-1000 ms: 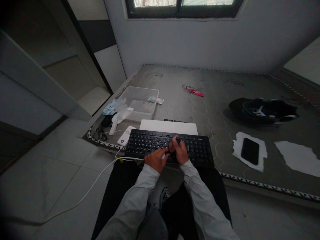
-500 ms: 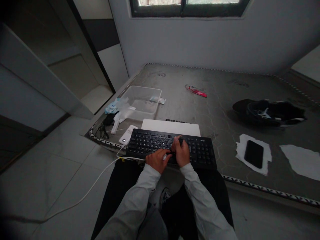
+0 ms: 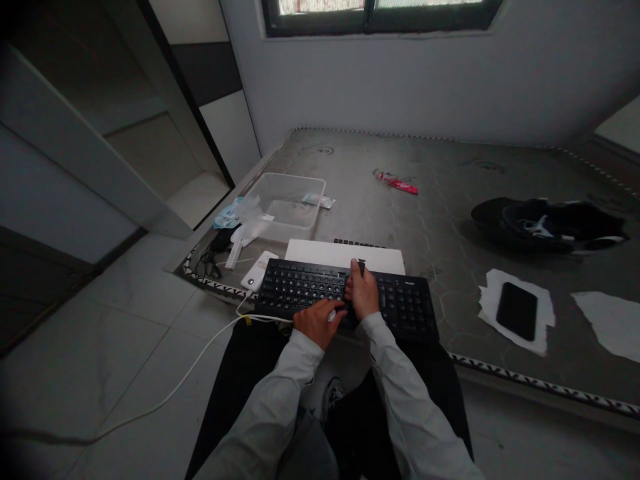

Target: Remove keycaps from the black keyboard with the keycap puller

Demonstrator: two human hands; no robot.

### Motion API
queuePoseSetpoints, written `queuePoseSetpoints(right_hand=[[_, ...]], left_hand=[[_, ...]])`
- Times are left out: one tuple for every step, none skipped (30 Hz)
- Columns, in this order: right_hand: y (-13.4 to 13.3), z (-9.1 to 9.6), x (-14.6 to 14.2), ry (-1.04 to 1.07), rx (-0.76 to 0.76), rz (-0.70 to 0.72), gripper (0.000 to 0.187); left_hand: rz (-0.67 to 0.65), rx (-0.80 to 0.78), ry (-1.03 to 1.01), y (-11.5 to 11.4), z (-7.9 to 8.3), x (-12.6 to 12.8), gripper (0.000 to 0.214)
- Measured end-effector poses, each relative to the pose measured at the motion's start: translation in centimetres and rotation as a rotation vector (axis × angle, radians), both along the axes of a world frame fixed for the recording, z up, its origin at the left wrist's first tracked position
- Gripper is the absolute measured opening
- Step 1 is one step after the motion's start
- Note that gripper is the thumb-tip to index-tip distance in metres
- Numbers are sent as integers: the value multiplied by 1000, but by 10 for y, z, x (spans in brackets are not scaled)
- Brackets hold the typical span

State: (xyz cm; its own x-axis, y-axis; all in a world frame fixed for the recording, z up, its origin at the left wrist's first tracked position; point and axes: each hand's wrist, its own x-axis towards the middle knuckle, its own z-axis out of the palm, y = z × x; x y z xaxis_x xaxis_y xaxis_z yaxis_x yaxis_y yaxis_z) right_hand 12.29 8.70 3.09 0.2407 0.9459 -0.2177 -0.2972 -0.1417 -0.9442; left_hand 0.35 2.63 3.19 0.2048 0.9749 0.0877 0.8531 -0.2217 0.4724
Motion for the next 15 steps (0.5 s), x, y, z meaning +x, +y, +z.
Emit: queuePoseSetpoints(right_hand=[[1,0,0,4,-12,-22,46],[1,0,-1,8,-23,-47,46],[2,1,-1,14,-32,-62,46],[3,1,-1,22,-37,-65,46],[3,1,-1,30,-39,-67,46],[4,1,-1,38,-40,-69,47],[4,2,-1,46,-39,-74,47],[4,2,-1,57,-41,-75,47],[4,2,-1,70,-48,-73,47],[4,3,0,83,-58,-69,47],[4,3,0,96,-67,-65,48],[3,4,1,108,-73,-62,48],[2,4,2,120,-72,-63,48],[1,4,2,134,-61,-67,48],[-1,4,3,150,-40,-74,47]], left_hand=[[2,2,3,0,0,0,20],[6,1,8,0,1,0,20],[9,-1,12,0,1,1,20],[10,-4,15,0,2,1,19],[11,-8,17,0,3,1,20],[13,-14,20,0,3,1,20],[13,-19,21,0,4,1,20],[10,-24,20,0,5,1,21],[10,-28,19,0,5,2,21],[11,-30,18,0,6,2,21],[10,-29,16,0,6,1,22],[8,-25,13,0,6,1,22],[7,-21,10,0,6,1,21],[6,-18,7,0,6,1,21],[4,-16,3,0,6,1,21]])
